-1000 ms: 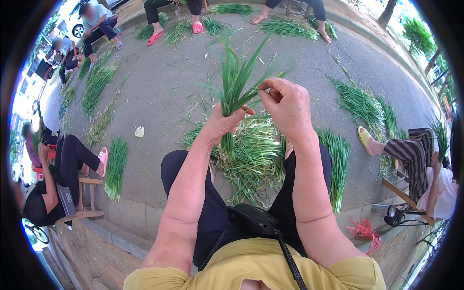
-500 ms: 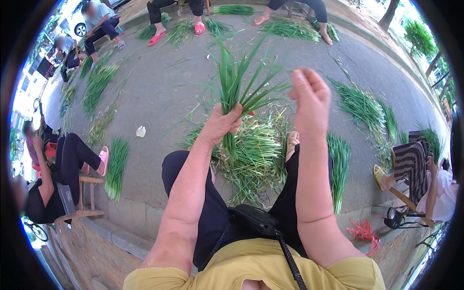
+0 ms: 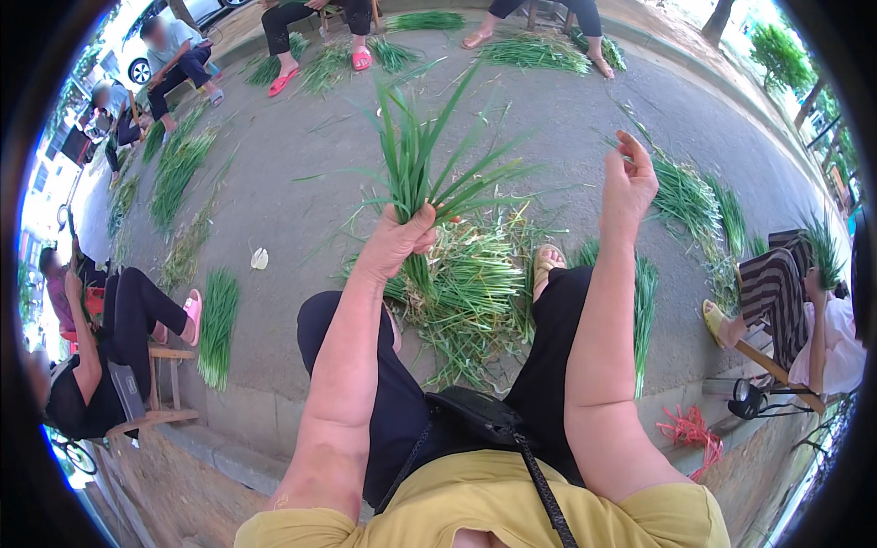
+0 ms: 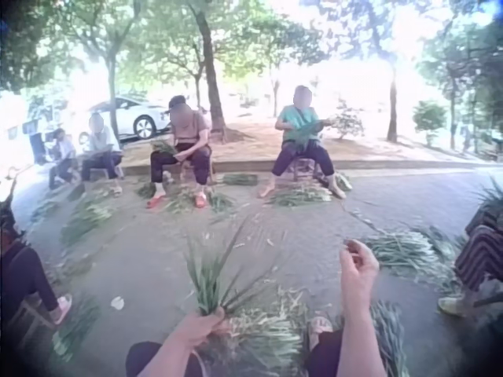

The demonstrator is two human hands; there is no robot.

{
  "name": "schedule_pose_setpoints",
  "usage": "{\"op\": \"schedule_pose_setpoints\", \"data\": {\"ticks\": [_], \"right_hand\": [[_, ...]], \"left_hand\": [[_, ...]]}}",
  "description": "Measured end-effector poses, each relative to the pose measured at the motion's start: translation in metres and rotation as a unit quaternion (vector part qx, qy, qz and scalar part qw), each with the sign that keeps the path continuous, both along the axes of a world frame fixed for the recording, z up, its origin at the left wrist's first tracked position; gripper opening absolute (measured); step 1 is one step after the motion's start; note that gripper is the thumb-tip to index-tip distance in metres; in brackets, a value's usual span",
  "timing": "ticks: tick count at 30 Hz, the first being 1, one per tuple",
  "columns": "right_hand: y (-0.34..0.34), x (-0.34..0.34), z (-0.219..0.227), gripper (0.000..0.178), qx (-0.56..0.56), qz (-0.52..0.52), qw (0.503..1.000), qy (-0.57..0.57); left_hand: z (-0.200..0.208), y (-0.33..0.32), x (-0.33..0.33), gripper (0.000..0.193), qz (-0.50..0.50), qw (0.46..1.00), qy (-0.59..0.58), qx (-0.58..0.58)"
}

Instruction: The person sits on the ground and trims the roots and outer layers of green onions by hand. They gather the trimmed onions into a pile and continue processing more from a larger pile.

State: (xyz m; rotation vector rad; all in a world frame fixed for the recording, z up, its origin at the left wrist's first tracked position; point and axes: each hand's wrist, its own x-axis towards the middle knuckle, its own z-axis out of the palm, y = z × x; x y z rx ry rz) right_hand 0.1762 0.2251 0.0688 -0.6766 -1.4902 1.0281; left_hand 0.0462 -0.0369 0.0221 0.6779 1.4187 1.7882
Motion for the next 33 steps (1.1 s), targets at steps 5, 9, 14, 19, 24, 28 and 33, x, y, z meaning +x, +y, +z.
{"op": "schedule_pose_setpoints", "data": {"ticks": [5, 9, 14, 19, 24, 28, 33], "right_hand": [[-0.035, 0.013, 0.043, 0.019, -0.065, 0.235, 0.97, -0.003], [-0.065, 0.009, 0.051, 0.019, -0.01, 0.354, 0.925, -0.137], [-0.082, -0.003, 0.05, 0.019, 0.019, 0.341, 0.923, -0.176], [-0.083, -0.003, 0.05, 0.015, 0.023, 0.328, 0.926, -0.186], [-0.088, -0.001, 0.058, 0.014, 0.018, 0.325, 0.924, -0.202], [-0.089, -0.001, 0.057, 0.016, 0.037, 0.319, 0.918, -0.234], [-0.089, 0.002, 0.054, 0.012, 0.092, 0.346, 0.9, -0.248]], "left_hand": [[0.001, -0.001, -0.003, 0.056, -0.013, 1.0, 0.009, 0.012], [0.002, 0.0, -0.003, 0.043, 0.0, 1.0, -0.004, 0.02], [0.003, 0.0, -0.002, 0.051, -0.007, 1.0, 0.022, 0.008], [-0.001, -0.001, -0.004, 0.045, -0.004, 1.0, 0.026, -0.001], [-0.002, -0.001, -0.005, 0.039, -0.001, 1.0, -0.001, 0.013], [0.003, -0.006, -0.009, 0.04, -0.002, 1.0, 0.024, 0.007], [0.009, -0.005, -0.01, 0.04, 0.025, 0.999, 0.025, -0.003]]}}
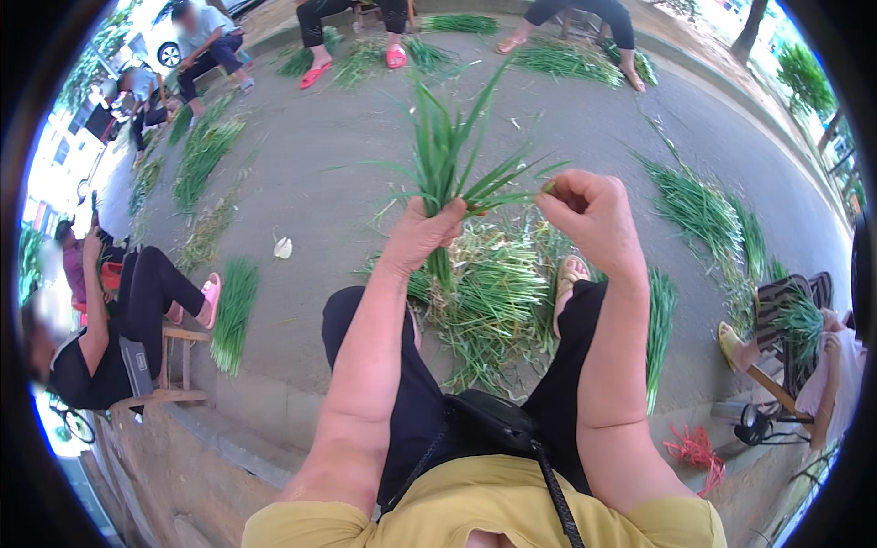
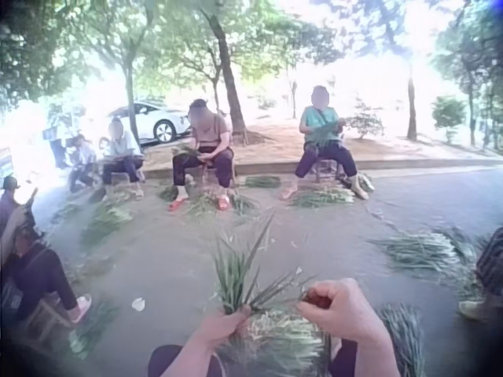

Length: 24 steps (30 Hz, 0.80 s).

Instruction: The person sits on the ground and trims the roots and outer layers of green onions by hand. They gather the trimmed onions into a pile and continue processing more from a larger pile.

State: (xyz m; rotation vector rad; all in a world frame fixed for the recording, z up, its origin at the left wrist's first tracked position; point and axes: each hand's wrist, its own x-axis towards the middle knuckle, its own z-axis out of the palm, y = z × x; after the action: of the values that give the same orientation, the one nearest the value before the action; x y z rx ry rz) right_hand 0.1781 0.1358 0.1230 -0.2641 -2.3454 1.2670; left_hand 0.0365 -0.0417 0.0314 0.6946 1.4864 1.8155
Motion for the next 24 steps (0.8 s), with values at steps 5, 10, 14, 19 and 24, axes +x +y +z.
{"op": "schedule_pose_setpoints", "data": {"ticks": [5, 10, 14, 19, 24], "right_hand": [[-0.001, 0.004, 0.004, 0.014, -0.017, 0.033, 0.998, -0.059], [0.001, 0.001, -0.001, 0.014, -0.01, 0.055, 0.994, -0.097], [-0.001, -0.003, -0.005, 0.015, 0.01, 0.066, 0.991, -0.119], [0.003, -0.006, -0.017, 0.016, 0.024, 0.084, 0.99, -0.111], [0.011, -0.004, -0.02, 0.018, 0.007, 0.05, 0.992, -0.111]], "left_hand": [[-0.006, -0.002, -0.003, 0.044, 0.023, 0.999, 0.019, -0.031], [-0.007, 0.001, -0.006, 0.04, 0.093, 0.97, 0.189, -0.124], [-0.018, 0.007, -0.011, 0.024, 0.146, 0.927, 0.343, -0.035], [-0.017, 0.007, -0.009, 0.016, 0.215, 0.867, 0.446, -0.052], [-0.01, -0.002, -0.013, 0.021, 0.296, 0.81, 0.493, -0.12]]}}
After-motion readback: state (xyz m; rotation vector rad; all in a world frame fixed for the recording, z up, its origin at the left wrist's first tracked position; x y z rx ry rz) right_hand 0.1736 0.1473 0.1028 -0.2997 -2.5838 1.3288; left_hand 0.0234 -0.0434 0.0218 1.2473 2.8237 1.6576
